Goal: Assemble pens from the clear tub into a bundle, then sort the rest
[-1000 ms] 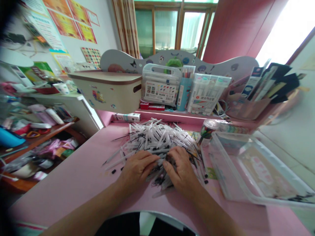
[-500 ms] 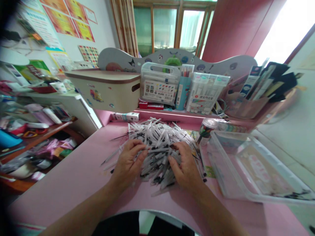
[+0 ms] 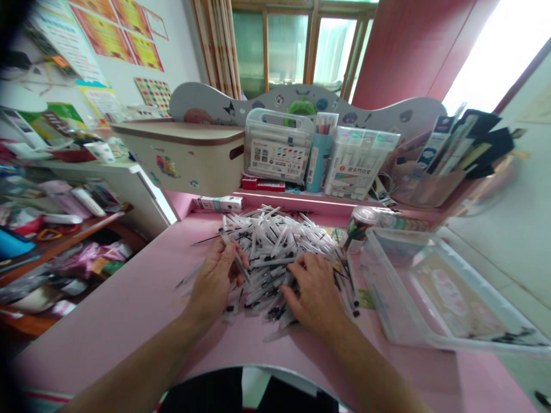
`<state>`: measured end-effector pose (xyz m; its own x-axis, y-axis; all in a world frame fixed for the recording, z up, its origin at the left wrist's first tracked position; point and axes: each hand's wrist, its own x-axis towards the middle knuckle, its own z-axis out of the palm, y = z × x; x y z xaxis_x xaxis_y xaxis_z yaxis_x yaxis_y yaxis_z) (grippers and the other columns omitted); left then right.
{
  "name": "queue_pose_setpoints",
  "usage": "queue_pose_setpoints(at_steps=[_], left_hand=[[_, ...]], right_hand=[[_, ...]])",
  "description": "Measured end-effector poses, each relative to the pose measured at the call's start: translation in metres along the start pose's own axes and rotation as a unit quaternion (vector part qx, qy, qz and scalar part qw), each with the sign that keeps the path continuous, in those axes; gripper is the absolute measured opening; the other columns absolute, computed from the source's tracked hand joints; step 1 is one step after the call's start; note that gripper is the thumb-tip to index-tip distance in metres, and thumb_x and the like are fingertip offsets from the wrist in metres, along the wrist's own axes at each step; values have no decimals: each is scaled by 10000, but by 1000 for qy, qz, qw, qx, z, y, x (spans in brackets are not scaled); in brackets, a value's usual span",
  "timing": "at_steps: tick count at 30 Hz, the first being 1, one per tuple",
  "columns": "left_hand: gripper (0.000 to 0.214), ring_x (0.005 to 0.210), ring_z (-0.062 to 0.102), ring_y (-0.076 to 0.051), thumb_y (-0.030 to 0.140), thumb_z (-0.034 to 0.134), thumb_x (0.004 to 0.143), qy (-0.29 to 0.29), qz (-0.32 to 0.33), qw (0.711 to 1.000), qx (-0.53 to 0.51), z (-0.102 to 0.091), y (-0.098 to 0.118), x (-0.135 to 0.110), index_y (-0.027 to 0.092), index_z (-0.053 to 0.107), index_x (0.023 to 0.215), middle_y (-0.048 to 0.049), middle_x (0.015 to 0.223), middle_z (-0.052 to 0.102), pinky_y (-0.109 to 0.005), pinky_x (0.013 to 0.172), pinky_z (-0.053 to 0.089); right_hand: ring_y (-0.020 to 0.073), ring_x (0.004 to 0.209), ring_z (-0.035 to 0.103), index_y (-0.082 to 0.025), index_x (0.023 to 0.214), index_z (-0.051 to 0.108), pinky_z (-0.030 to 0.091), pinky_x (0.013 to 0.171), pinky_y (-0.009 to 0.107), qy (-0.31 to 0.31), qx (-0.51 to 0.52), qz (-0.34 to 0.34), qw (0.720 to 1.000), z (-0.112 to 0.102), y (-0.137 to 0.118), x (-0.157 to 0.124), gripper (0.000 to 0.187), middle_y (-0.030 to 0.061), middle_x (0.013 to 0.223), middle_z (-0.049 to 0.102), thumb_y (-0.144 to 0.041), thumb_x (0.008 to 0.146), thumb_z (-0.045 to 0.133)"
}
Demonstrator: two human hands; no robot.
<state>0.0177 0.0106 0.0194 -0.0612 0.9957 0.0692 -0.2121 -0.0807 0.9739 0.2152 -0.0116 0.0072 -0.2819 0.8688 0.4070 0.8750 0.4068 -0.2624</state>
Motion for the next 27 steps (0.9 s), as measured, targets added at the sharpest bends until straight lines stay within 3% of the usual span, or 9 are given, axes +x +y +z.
queue_pose_setpoints(at_steps=[6,11,15,18,27], left_hand=[[313,540,550,-72,331,700,793,-41,-34,998,-33,0,-3,1,199,501,995,45,738,624,-175,522,469],[276,580,619,-92,362,700,794,-42,-58,997,-43,1,-3,2,170,544,915,16,760,650,-194,554,518],[320,590,673,-131,430,702,785,-27,-103,992,-74,2,-2,2,159,551,863,-30,800,692,-203,505,528],[280,607,684,-132,379,711,793,-31,-128,984,-119,3,-4,4,155,554,855,-42,804,706,-200,524,544],[161,623,688,-111,260,674,844,-29,-148,969,-194,3,-6,4,151,556,860,-52,792,717,-175,566,571]], right_hand=[[306,961,510,-194,974,698,403,879,466,-19,-42,16,999,7,-3,1,207,104,1009,605,-241,773,716],[284,906,529,-196,918,703,411,833,441,11,-25,0,1000,9,-3,2,135,94,944,628,-160,803,642],[254,866,566,-169,939,681,447,808,412,76,76,8,994,5,-1,2,158,84,886,654,-154,862,543],[206,793,606,-178,967,658,490,732,339,106,192,51,974,0,-3,1,159,57,864,674,-205,881,527],[175,654,618,-206,892,651,512,626,298,58,296,104,948,-9,-14,1,122,11,717,650,-260,861,546]])
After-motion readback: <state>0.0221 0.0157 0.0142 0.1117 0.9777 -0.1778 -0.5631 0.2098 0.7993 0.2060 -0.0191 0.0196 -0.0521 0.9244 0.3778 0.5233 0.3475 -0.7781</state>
